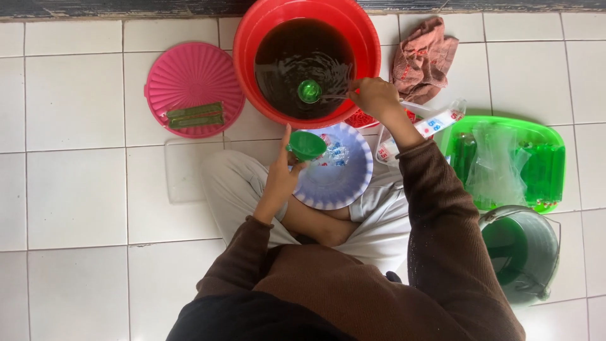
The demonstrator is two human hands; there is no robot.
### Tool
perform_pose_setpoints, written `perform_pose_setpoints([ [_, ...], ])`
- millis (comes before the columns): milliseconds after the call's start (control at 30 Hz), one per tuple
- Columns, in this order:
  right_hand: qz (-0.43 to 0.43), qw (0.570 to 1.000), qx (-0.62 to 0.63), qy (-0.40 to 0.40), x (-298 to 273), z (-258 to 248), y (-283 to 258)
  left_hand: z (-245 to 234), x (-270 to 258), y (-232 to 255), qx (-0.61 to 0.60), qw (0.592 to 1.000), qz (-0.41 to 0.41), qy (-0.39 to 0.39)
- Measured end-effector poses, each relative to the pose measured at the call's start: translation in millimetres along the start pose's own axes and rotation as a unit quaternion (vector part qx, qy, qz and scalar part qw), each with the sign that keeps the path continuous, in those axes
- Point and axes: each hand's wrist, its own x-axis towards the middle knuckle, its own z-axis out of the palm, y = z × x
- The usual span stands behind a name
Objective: Manually filling plastic tubes with liquid using a ladle and funnel, then sealing them with rubber bands.
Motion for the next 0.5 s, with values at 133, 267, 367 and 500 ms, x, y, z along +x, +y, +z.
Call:
perform_pose_setpoints([
  [133, -0.029, 0.999, -0.004, 0.021, -45.8, -24.8, -6.4, 10.6, 20.6, -38.2, -0.010, 0.999, 0.002, 0.033],
  [267, -0.074, 0.995, -0.007, 0.059, -70.6, -38.5, -2.7, 21.0, 53.2, -70.0, -0.073, 0.995, 0.046, 0.057],
  [367, -0.092, 0.994, -0.011, 0.063, -91.6, -40.7, -2.5, 25.3, 60.1, -63.8, -0.101, 0.991, 0.050, 0.066],
  [500, -0.112, 0.986, -0.081, 0.088, -105.9, -37.9, 0.8, 24.1, 63.9, -39.1, -0.127, 0.985, 0.075, 0.086],
])
